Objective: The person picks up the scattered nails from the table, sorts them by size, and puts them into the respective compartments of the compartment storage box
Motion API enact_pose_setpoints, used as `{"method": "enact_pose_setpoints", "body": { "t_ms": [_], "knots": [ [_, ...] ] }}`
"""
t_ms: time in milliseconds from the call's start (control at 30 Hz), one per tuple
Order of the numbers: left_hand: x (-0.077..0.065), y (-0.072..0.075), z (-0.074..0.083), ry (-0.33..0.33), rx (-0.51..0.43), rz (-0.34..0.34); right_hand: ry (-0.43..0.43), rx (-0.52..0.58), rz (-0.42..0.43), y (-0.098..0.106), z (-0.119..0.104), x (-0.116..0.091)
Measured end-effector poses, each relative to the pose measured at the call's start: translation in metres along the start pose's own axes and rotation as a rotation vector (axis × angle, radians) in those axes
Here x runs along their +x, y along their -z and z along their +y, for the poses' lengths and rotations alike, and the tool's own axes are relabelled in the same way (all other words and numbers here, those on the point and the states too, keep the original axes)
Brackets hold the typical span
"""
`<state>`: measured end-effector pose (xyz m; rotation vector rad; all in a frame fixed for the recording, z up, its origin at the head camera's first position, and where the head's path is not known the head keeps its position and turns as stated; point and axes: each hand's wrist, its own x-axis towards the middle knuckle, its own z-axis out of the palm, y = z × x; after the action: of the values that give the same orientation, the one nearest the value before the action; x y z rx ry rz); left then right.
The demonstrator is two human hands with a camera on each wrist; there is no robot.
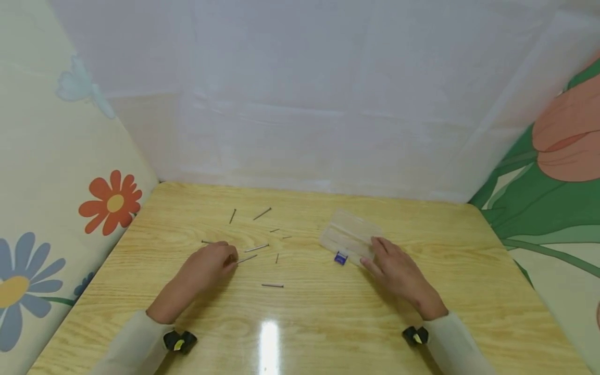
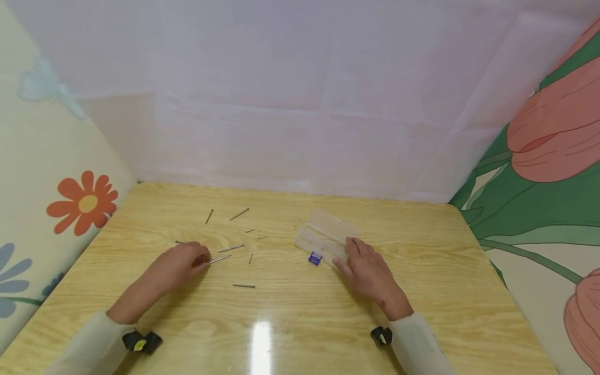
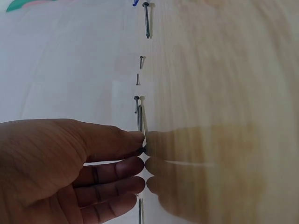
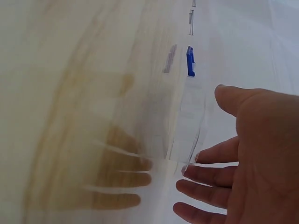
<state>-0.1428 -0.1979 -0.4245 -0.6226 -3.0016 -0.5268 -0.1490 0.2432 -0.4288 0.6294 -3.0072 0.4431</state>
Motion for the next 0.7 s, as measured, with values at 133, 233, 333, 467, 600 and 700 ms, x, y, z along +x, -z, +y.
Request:
{"method": "enact_pose_setpoints", "body": {
  "t_ms": [133,233,333,467,600,700],
  "knots": [
    [0.0011,-0.0002,0.0013,0.013,0.021,0.003,-0.012,0.002,-0.003,-0.0006,0.0013,0.0006],
    [0.0021,0.0004,0.0036,0.018,0.042,0.007,-0.012,0.006,0.002,-0.0011,0.0021,0.001],
    [0.0033,0.0003,0.0045,0.017,0.063,0.005,0.001,0.01,0.013,-0.0013,0.0023,0.0015],
    [0.0042,-0.0006,0.0039,-0.023,0.084,0.008,0.022,0.001,0.033,-0.0016,0.0018,0.0018],
    [0.0047,-0.0013,0.0015,-0.081,0.099,0.016,0.023,-0.006,0.033,-0.0025,0.0014,0.0022],
    [0.0056,-0.0013,0.0004,-0.114,0.114,0.017,0.015,0.002,0.024,-0.0028,0.0009,0.0027]
  ]
}}
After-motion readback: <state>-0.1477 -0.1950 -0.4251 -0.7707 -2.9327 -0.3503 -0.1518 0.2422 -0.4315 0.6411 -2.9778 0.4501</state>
